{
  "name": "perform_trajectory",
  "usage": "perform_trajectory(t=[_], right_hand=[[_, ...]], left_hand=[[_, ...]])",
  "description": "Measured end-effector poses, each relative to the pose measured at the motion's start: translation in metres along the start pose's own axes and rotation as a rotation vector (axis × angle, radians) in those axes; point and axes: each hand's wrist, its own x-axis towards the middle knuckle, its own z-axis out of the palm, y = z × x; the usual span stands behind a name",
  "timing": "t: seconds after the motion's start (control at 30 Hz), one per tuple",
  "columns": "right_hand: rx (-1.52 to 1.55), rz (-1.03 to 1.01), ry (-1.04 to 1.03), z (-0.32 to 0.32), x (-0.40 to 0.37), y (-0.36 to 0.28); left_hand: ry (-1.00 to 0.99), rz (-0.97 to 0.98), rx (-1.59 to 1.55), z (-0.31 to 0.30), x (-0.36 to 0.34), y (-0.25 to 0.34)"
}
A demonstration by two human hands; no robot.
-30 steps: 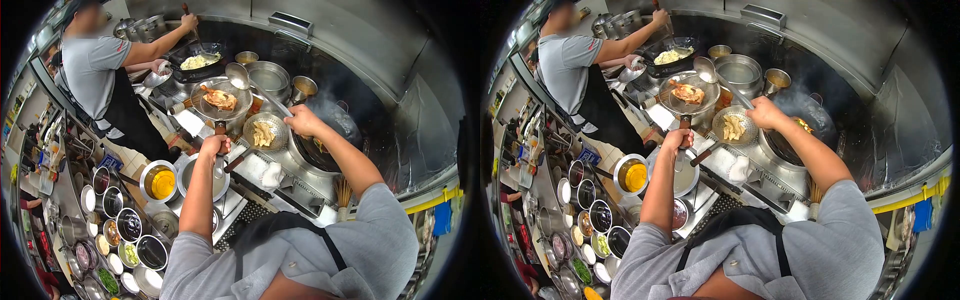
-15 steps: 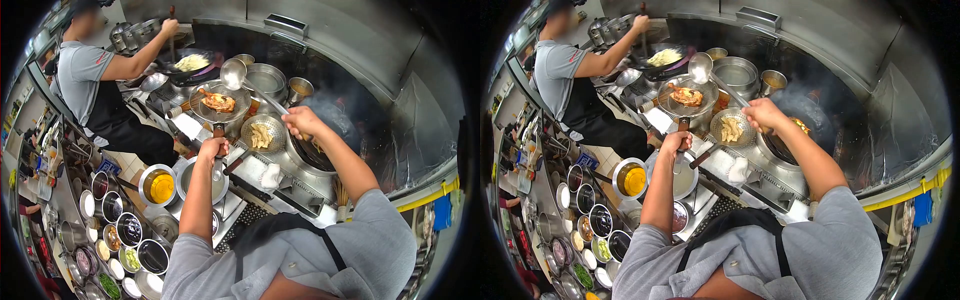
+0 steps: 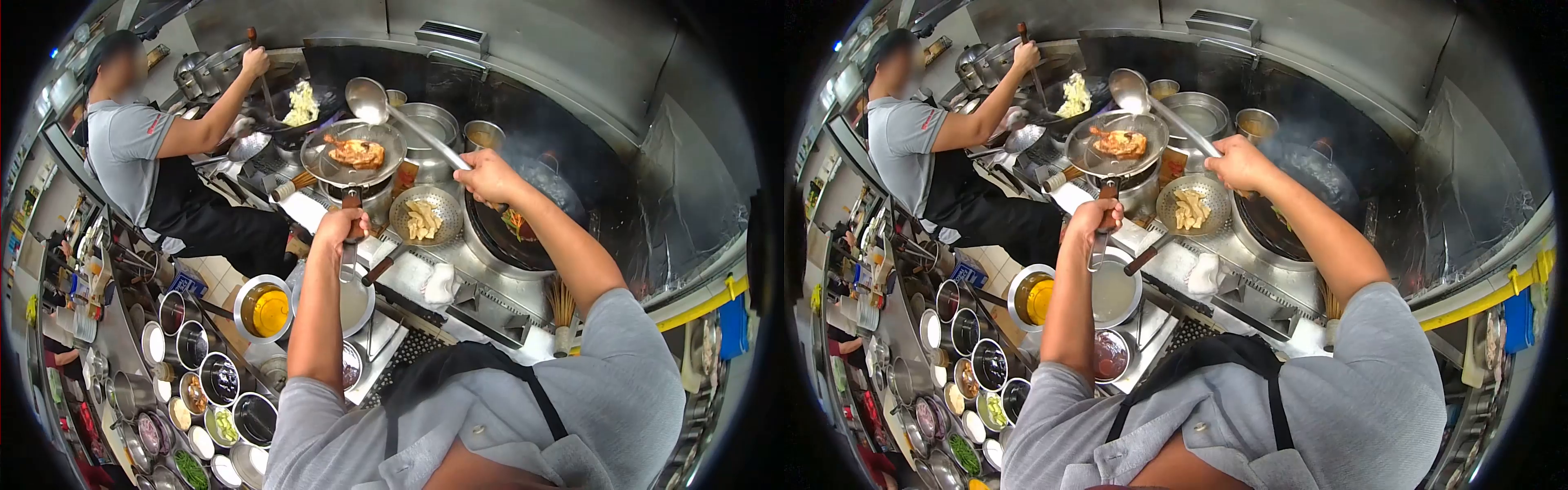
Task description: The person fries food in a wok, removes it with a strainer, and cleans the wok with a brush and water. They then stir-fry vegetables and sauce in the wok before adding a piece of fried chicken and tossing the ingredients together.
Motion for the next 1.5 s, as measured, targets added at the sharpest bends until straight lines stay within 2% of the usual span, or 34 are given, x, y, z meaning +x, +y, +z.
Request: perform_trajectory(t=[0.07,0.1,0.17,0.2,0.27,0.3,0.47,0.53,0.63,0.67,0.73,0.8,0.87,0.93,1.03,1.07,1.13,1.17,1.2,1.27,1.4,1.5], right_hand=[[-0.281,-0.035,0.047,-0.002,-0.011,-0.008],[-0.27,-0.028,0.049,-0.005,-0.012,-0.002],[0.574,0.245,-0.228,-0.014,-0.009,0.018],[0.853,0.393,-0.332,-0.013,-0.009,0.03],[1.263,0.512,-0.486,-0.005,-0.002,0.063],[1.329,0.531,-0.503,0.001,-0.004,0.07],[1.115,0.433,-0.363,0.009,0.0,0.077],[1.011,0.377,-0.307,0.014,-0.002,0.059],[-0.158,-0.019,-0.023,0.024,-0.004,0.045],[-0.161,-0.016,-0.018,0.026,-0.008,0.046],[-0.531,-0.336,0.138,0.032,-0.023,0.044],[-0.514,-0.319,0.135,0.033,-0.042,0.033],[-0.458,-0.278,0.132,0.033,-0.055,0.023],[-0.493,-0.278,0.137,0.023,-0.05,0.024],[-0.341,-0.21,0.141,0.001,-0.046,0.013],[-0.203,0.02,0.104,-0.011,-0.037,0.014],[-0.102,0.109,0.045,-0.033,-0.03,0.008],[0.134,0.224,-0.082,-0.042,-0.034,0.003],[0.129,0.221,-0.088,-0.046,-0.034,0.009],[0.761,0.489,-0.335,-0.042,-0.034,0.03],[1.16,0.597,-0.464,-0.015,-0.02,0.076],[1.206,0.565,-0.513,-0.01,-0.017,0.088]], left_hand=[[0.015,-0.008,0.07,0.009,-0.005,0.01],[0.024,-0.002,0.07,0.013,-0.007,0.011],[0.053,-0.018,0.101,0.015,-0.003,0.006],[0.056,-0.013,0.101,0.017,-0.002,0.007],[0.18,-0.11,0.029,0.019,-0.004,0.003],[0.145,-0.11,0.061,0.014,-0.006,0.001],[0.102,-0.155,0.125,-0.001,-0.01,0.002],[0.09,-0.174,0.021,0.0,-0.013,0.005],[0.058,-0.172,-0.024,-0.002,-0.001,0.005],[0.022,-0.178,-0.057,-0.004,0.006,0.004],[-0.003,-0.17,-0.057,-0.003,0.013,0.0],[-0.027,-0.106,0.046,-0.004,0.017,-0.008],[-0.017,-0.111,0.011,-0.002,0.01,-0.013],[-0.022,0.005,0.195,-0.004,0.006,-0.018],[-0.021,0.075,0.24,-0.006,-0.004,-0.011],[-0.012,0.093,0.271,-0.005,-0.006,-0.006],[0.015,0.093,0.231,0.001,-0.011,0.011],[-0.023,0.037,0.204,-0.003,-0.006,0.014],[-0.063,-0.001,0.17,-0.005,0.0,0.016],[-0.013,0.03,0.262,0.0,0.001,0.012],[0.014,-0.073,0.24,-0.02,0.001,-0.01],[0.005,-0.133,0.078,-0.036,0.014,-0.03]])
